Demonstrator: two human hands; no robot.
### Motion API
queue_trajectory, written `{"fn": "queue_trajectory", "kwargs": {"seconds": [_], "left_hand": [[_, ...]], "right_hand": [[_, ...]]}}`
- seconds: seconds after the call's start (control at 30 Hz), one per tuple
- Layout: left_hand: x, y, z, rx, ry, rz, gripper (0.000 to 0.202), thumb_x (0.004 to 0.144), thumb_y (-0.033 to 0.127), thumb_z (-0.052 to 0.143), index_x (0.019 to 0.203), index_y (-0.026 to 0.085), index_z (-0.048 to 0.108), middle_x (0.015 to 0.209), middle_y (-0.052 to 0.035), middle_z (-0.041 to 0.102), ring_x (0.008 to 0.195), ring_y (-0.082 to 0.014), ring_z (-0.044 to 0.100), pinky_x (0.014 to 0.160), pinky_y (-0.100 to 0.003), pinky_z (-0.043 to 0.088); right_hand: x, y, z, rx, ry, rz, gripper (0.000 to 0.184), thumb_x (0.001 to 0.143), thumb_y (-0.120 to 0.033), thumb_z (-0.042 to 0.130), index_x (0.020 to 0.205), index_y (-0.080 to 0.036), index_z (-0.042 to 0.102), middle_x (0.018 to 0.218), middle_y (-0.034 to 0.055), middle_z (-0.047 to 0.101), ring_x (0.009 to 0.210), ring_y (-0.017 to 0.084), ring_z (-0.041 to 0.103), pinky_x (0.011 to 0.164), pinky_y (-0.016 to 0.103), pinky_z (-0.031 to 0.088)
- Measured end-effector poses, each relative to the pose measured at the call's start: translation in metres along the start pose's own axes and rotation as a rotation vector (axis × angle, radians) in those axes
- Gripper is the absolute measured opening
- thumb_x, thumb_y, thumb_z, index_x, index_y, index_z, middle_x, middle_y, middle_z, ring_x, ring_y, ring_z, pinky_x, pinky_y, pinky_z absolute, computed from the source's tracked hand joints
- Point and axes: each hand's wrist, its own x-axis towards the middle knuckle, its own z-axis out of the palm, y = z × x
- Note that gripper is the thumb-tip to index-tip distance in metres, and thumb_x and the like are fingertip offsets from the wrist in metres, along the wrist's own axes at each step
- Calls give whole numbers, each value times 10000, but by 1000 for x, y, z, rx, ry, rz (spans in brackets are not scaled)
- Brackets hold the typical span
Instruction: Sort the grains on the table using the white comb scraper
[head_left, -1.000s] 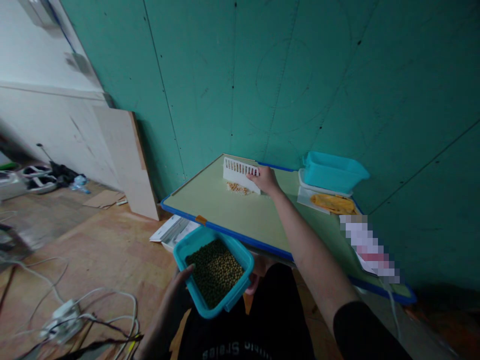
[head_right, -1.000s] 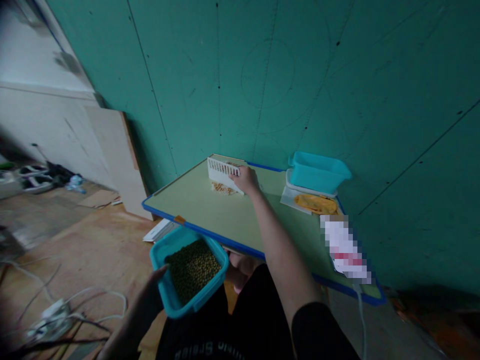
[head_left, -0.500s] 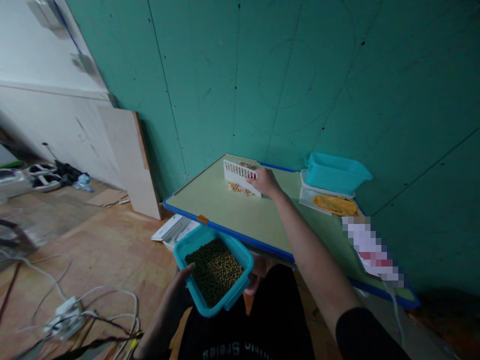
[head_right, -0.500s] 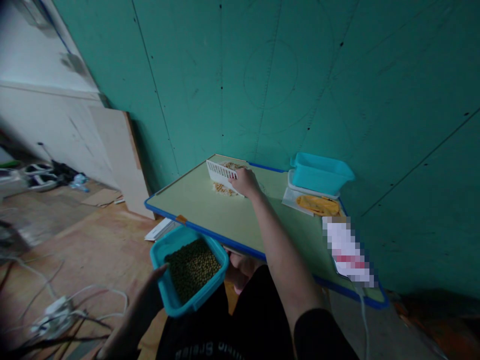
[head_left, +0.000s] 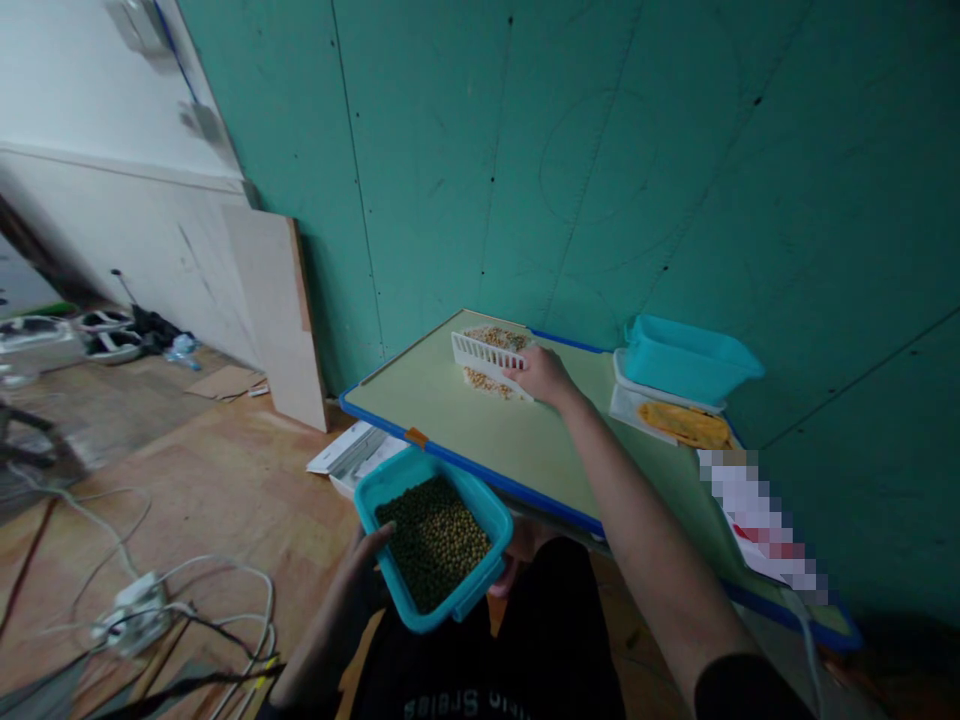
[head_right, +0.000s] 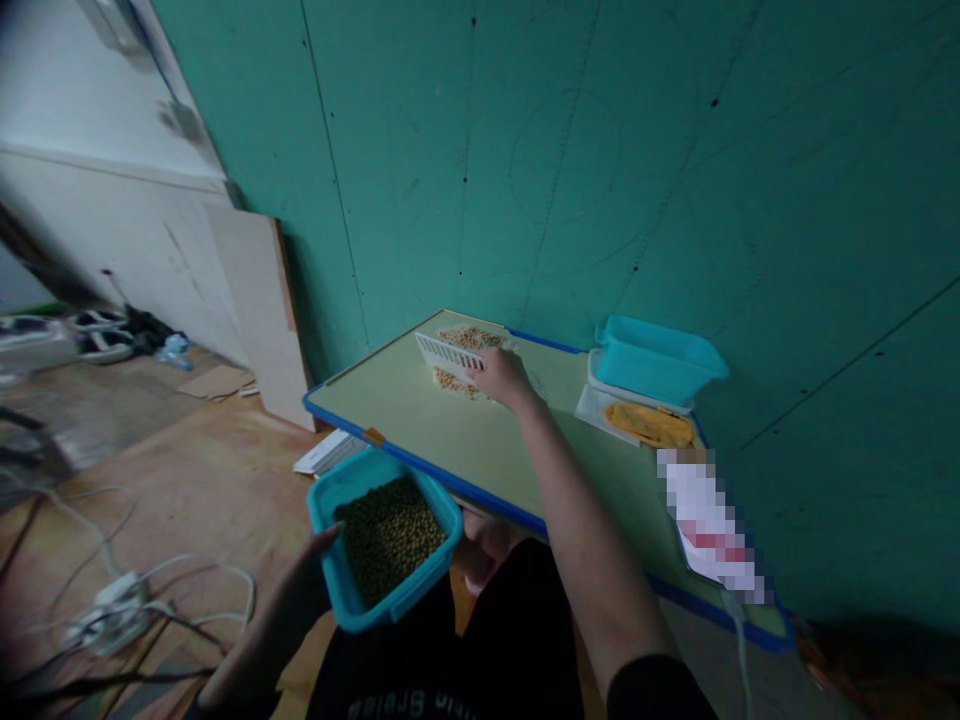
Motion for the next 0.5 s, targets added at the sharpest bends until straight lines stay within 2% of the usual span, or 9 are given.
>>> {"fn": "queue_trajectory", "kwargs": {"seconds": [0.17,0.3,0.5], "left_hand": [[-9,4,11,41,59,9,1026,764,498,970,1667,293,527,1310,-142,860,1256,-463,791,891,-475,722],[-17,5,18,35,62,57,1030,769,499,962,1679,316,515,1321,-115,863,1292,-442,778,917,-438,715],[-8,3,11,-3,25,11,1038,774,464,964,1691,315,503,1269,-129,876,1265,-460,788,941,-480,710]], "right_hand": [[-6,1,4,-22,21,-36,188,990,-294,772,1094,-206,902,1013,120,876,915,247,790,715,278,462],[-14,0,5,-41,13,-49,180,1002,-310,754,1041,-224,907,938,104,872,840,236,778,665,278,426],[-26,4,5,-15,25,-84,194,1010,-303,739,1057,-227,911,918,101,876,839,245,795,636,280,401]]}}
